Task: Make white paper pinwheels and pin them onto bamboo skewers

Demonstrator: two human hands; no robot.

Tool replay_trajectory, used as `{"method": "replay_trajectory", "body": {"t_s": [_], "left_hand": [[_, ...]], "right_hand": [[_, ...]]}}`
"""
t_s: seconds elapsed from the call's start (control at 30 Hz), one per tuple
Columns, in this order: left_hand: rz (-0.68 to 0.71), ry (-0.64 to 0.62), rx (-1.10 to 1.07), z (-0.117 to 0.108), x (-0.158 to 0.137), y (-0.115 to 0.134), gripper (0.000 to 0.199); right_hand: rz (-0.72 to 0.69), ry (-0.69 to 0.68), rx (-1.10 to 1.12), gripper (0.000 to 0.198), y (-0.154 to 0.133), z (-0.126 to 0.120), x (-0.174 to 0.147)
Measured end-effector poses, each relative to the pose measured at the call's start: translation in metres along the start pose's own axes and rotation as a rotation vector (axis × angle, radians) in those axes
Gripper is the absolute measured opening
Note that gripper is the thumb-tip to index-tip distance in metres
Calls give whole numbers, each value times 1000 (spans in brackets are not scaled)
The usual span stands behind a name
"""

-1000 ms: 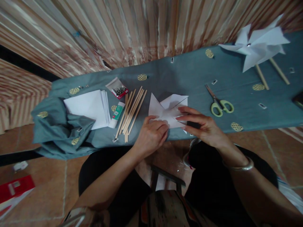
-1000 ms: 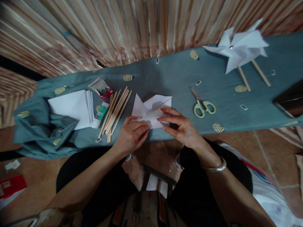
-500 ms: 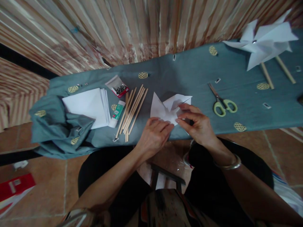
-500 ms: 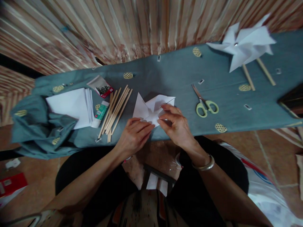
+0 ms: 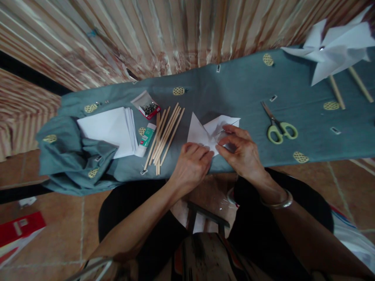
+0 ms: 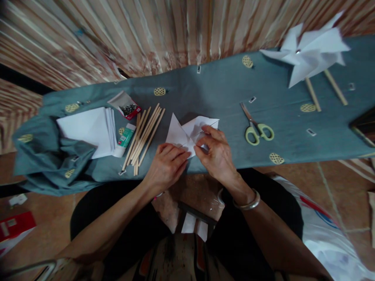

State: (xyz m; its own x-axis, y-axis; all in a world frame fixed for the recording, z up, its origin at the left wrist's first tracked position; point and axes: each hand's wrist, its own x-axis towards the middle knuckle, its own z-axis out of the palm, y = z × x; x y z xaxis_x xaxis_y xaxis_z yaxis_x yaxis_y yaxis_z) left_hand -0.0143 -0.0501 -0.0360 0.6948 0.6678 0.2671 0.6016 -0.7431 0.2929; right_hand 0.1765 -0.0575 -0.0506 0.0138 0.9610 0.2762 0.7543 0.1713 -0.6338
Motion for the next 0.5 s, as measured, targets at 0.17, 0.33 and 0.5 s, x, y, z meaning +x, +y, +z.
{"method": "replay_trajectory", "body": {"t_s": [0.17, 0.33, 0.5], "left_hand": [[11, 13, -4, 1, 0, -1, 21], [12, 36, -4, 1, 0, 0, 19], [4, 23, -9, 1, 0, 0, 20]], "right_hand": [[12, -26, -10, 3, 0, 0, 0], [19, -8, 24, 3, 2, 1, -1], [30, -24, 28, 1, 2, 0, -1]]}}
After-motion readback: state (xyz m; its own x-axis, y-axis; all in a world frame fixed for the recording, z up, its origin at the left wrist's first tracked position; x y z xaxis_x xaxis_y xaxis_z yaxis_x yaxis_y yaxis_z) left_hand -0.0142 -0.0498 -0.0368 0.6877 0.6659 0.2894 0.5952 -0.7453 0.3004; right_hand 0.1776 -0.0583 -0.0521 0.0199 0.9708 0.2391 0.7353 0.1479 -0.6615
